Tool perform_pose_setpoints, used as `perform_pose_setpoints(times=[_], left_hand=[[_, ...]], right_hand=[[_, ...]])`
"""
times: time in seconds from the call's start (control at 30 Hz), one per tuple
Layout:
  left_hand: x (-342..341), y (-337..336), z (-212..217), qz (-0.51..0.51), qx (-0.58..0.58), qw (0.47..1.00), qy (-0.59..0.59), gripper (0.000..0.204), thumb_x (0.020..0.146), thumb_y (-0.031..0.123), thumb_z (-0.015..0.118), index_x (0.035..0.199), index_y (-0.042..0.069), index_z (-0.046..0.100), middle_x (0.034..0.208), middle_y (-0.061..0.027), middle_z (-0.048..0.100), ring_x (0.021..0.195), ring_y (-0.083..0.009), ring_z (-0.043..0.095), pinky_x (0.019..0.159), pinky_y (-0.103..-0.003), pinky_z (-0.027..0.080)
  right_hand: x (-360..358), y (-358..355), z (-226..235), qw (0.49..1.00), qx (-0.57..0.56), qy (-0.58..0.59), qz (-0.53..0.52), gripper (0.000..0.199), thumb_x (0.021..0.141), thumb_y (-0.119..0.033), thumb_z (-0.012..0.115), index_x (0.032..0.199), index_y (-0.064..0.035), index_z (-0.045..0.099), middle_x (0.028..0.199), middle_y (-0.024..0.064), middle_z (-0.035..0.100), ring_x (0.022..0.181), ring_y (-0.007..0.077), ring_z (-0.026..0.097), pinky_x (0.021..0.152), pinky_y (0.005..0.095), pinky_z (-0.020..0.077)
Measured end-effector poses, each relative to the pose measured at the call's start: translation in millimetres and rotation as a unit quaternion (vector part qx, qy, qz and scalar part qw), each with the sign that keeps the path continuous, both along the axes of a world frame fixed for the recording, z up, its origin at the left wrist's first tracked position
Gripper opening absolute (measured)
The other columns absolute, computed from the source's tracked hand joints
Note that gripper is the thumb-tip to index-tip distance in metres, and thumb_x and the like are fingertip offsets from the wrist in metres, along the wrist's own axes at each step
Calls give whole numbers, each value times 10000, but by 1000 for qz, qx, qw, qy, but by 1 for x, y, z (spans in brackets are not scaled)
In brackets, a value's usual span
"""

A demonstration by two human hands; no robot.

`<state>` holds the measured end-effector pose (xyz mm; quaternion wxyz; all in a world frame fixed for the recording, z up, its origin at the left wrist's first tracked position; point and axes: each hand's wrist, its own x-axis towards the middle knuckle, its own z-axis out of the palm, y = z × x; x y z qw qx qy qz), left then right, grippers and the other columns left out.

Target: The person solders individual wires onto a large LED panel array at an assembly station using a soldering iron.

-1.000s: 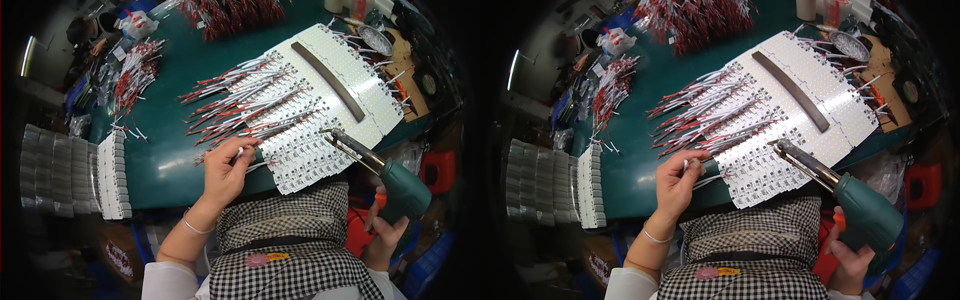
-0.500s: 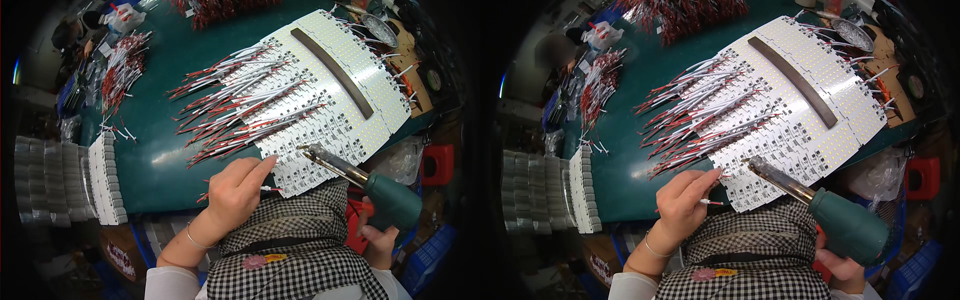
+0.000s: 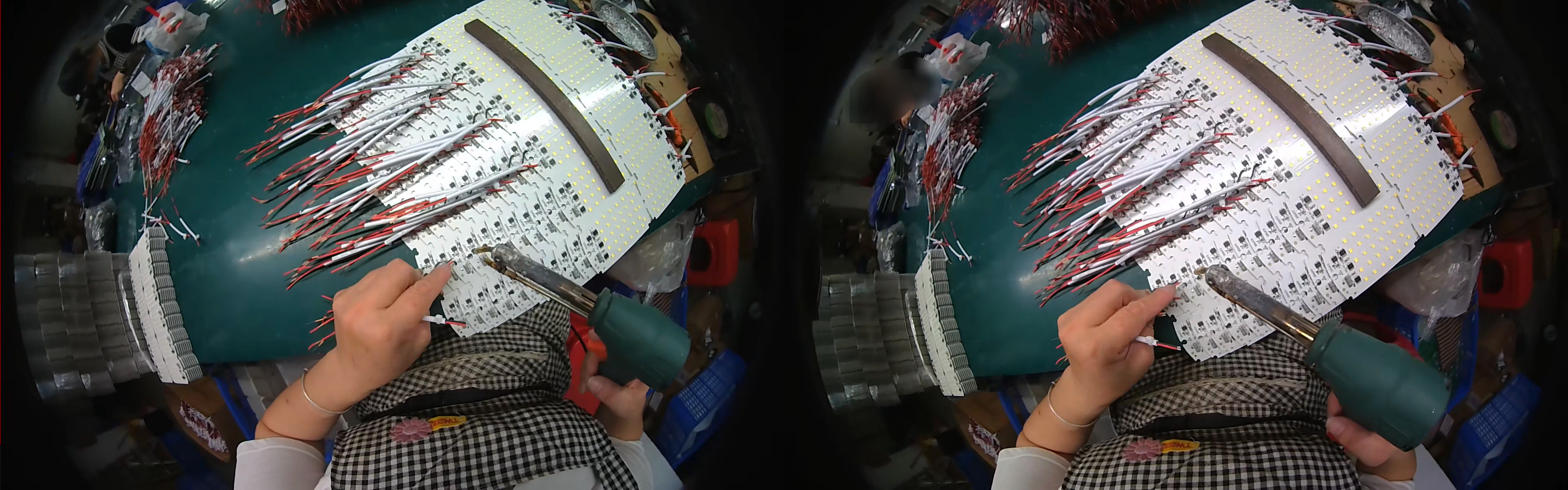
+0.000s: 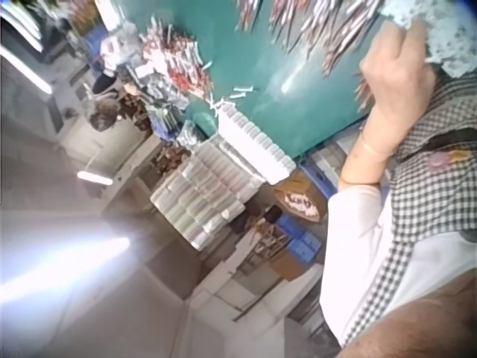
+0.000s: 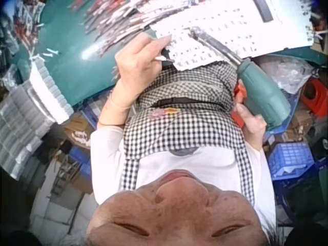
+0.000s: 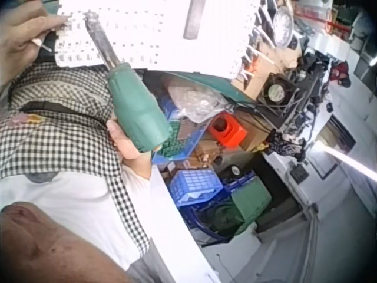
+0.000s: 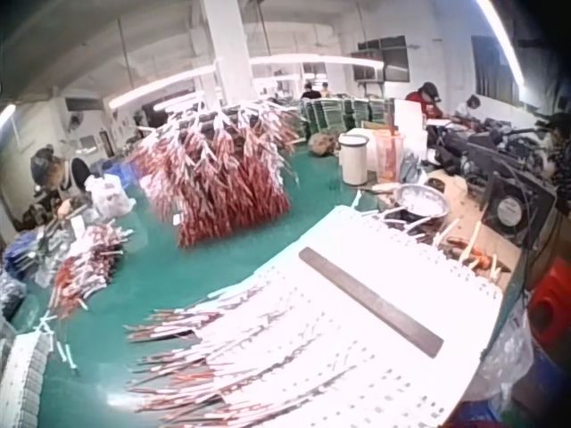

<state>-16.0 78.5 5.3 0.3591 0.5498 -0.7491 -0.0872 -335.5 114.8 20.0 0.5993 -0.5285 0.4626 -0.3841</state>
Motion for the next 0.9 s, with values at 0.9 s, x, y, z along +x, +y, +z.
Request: perform_pose_setpoints(times=[0.9], left_hand=[[3,-7,1,-37,38,998,-28,354,628,-60,614,965,38,659,667,-54,439,533,-201,501,433,-331,399]], right_hand=[[18,-13,-2,994,9,48,94,470,683,-4,656,1134,1,523,842,114,585,686,198,586,620,308,499]])
